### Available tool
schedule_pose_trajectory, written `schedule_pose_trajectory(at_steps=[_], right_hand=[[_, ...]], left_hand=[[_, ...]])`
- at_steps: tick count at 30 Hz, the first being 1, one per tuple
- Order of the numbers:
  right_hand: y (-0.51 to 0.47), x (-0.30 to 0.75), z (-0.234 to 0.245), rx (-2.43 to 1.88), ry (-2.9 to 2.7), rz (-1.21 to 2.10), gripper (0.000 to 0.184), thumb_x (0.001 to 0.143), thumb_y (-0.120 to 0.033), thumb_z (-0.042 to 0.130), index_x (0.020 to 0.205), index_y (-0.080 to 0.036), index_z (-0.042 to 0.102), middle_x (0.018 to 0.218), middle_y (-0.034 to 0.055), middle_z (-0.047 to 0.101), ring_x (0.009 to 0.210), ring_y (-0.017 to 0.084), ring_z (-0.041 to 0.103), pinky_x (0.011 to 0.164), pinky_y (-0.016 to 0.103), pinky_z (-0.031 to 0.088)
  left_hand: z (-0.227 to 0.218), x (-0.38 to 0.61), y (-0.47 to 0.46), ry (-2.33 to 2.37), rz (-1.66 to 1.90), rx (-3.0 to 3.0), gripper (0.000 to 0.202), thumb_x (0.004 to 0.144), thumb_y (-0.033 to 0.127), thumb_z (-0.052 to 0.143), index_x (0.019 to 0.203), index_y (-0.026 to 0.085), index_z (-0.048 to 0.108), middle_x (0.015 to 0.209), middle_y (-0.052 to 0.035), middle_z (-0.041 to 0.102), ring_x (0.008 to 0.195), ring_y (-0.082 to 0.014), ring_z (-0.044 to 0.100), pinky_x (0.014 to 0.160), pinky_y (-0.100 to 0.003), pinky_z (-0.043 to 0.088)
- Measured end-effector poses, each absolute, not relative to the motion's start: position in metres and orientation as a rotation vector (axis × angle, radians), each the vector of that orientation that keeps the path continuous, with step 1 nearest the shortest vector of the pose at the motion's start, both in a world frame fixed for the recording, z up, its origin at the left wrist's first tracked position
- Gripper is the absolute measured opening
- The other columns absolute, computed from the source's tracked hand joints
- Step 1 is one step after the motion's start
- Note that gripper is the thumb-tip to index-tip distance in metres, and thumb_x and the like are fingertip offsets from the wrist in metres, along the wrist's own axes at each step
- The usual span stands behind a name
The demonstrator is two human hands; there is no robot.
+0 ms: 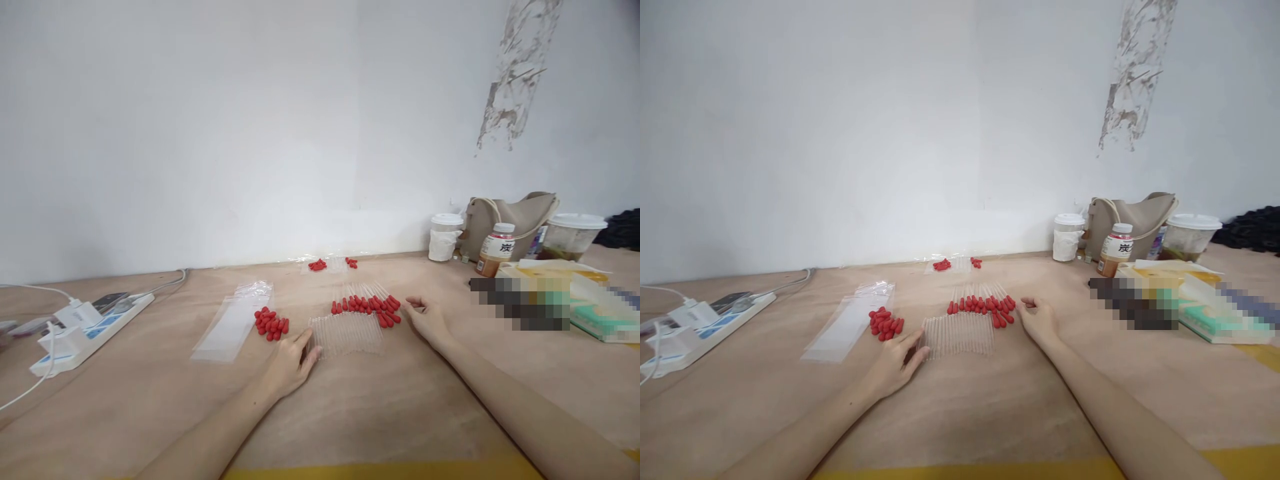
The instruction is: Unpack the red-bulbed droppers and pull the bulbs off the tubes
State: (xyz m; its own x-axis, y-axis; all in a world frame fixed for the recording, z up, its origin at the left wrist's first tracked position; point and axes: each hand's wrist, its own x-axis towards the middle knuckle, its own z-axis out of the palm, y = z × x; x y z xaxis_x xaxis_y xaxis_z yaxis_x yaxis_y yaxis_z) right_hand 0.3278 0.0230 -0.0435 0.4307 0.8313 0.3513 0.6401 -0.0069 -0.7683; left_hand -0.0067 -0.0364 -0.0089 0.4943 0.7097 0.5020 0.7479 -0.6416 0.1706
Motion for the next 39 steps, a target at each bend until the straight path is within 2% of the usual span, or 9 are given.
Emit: schedule_pose_trajectory(at_steps=[4, 10, 16, 22, 25, 27, 30, 34, 39], right_hand=[[0.032, 0.33, -0.037, -1.807, -1.288, 0.316, 0.041, 0.067, -0.046, 0.054, 0.089, -0.014, 0.067, 0.085, 0.0104, 0.067, 0.076, 0.021, 0.061, 0.061, 0.027, 0.044], [0.049, 0.328, -0.025, -1.945, -1.27, 0.437, 0.032, 0.06, -0.05, 0.059, 0.062, -0.02, 0.069, 0.06, 0.0062, 0.065, 0.057, 0.02, 0.059, 0.05, 0.026, 0.038], [0.054, 0.325, -0.021, -1.896, -1.227, 0.444, 0.032, 0.066, -0.046, 0.055, 0.06, -0.016, 0.066, 0.055, 0.0059, 0.063, 0.052, 0.019, 0.057, 0.046, 0.025, 0.037], [0.021, 0.301, 0.002, -1.61, -1.418, 0.299, 0.026, 0.076, -0.04, 0.048, 0.08, -0.018, 0.062, 0.078, 0.0029, 0.066, 0.073, 0.017, 0.059, 0.067, 0.025, 0.041], [-0.012, 0.276, 0.004, -1.273, -1.762, -0.098, 0.018, 0.078, -0.035, 0.051, 0.076, -0.021, 0.06, 0.077, 0.0019, 0.065, 0.077, 0.017, 0.055, 0.083, 0.035, 0.032], [-0.031, 0.26, -0.001, -1.106, -1.847, -0.258, 0.013, 0.08, -0.029, 0.05, 0.077, -0.021, 0.06, 0.075, 0.002, 0.064, 0.078, 0.017, 0.054, 0.084, 0.036, 0.028], [-0.047, 0.242, -0.008, -0.945, -1.953, -0.341, 0.01, 0.081, -0.022, 0.049, 0.076, -0.02, 0.058, 0.072, 0.0015, 0.064, 0.076, 0.015, 0.052, 0.082, 0.035, 0.028], [-0.051, 0.232, -0.013, -0.862, -1.997, -0.352, 0.01, 0.08, -0.018, 0.049, 0.075, -0.02, 0.057, 0.071, -0.0002, 0.064, 0.073, 0.014, 0.051, 0.081, 0.035, 0.027], [-0.054, 0.226, -0.01, -0.793, -2.089, -0.292, 0.01, 0.08, -0.017, 0.049, 0.073, -0.019, 0.056, 0.068, -0.0017, 0.062, 0.07, 0.012, 0.05, 0.082, 0.035, 0.026]], left_hand=[[-0.007, -0.009, -0.039, -1.299, -0.804, -2.703, 0.045, 0.079, 0.042, 0.05, 0.115, 0.013, 0.049, 0.077, -0.0052, 0.062, 0.066, -0.0165, 0.057, 0.06, -0.027, 0.046], [-0.008, -0.011, -0.036, -1.337, -0.849, -2.733, 0.039, 0.081, 0.039, 0.05, 0.113, 0.016, 0.053, 0.075, -0.0031, 0.063, 0.065, -0.0151, 0.058, 0.059, -0.026, 0.046], [-0.004, -0.013, -0.038, -1.233, -0.95, -2.675, 0.046, 0.078, 0.042, 0.053, 0.117, 0.018, 0.05, 0.113, -0.0091, 0.057, 0.101, -0.0213, 0.055, 0.085, -0.034, 0.046], [0.0, -0.012, -0.037, -1.179, -0.941, -2.542, 0.04, 0.083, 0.033, 0.047, 0.121, 0.021, 0.046, 0.122, -0.0105, 0.047, 0.113, -0.023, 0.044, 0.095, -0.04, 0.037], [0.001, -0.01, -0.038, -1.164, -0.993, -2.458, 0.046, 0.084, 0.03, 0.045, 0.129, 0.021, 0.036, 0.128, -0.0121, 0.039, 0.116, -0.0241, 0.039, 0.095, -0.041, 0.036], [0.002, -0.008, -0.04, -1.136, -1.01, -2.405, 0.049, 0.083, 0.03, 0.046, 0.129, 0.02, 0.035, 0.129, -0.0134, 0.037, 0.118, -0.0255, 0.037, 0.095, -0.044, 0.033], [0.004, -0.002, -0.044, -1.057, -0.953, -2.407, 0.043, 0.083, 0.03, 0.048, 0.124, 0.022, 0.043, 0.122, -0.0118, 0.048, 0.113, -0.0252, 0.042, 0.097, -0.05, 0.024], [0.004, 0.007, -0.048, -0.955, -0.914, -2.475, 0.023, 0.084, 0.027, 0.048, 0.104, 0.026, 0.059, 0.094, -0.0036, 0.065, 0.095, -0.0198, 0.054, 0.098, -0.051, 0.017], [0.002, 0.01, -0.048, -0.841, -0.879, -2.52, 0.017, 0.085, 0.023, 0.047, 0.09, 0.023, 0.063, 0.067, 0.0019, 0.064, 0.069, -0.0125, 0.056, 0.097, -0.046, 0.02]])
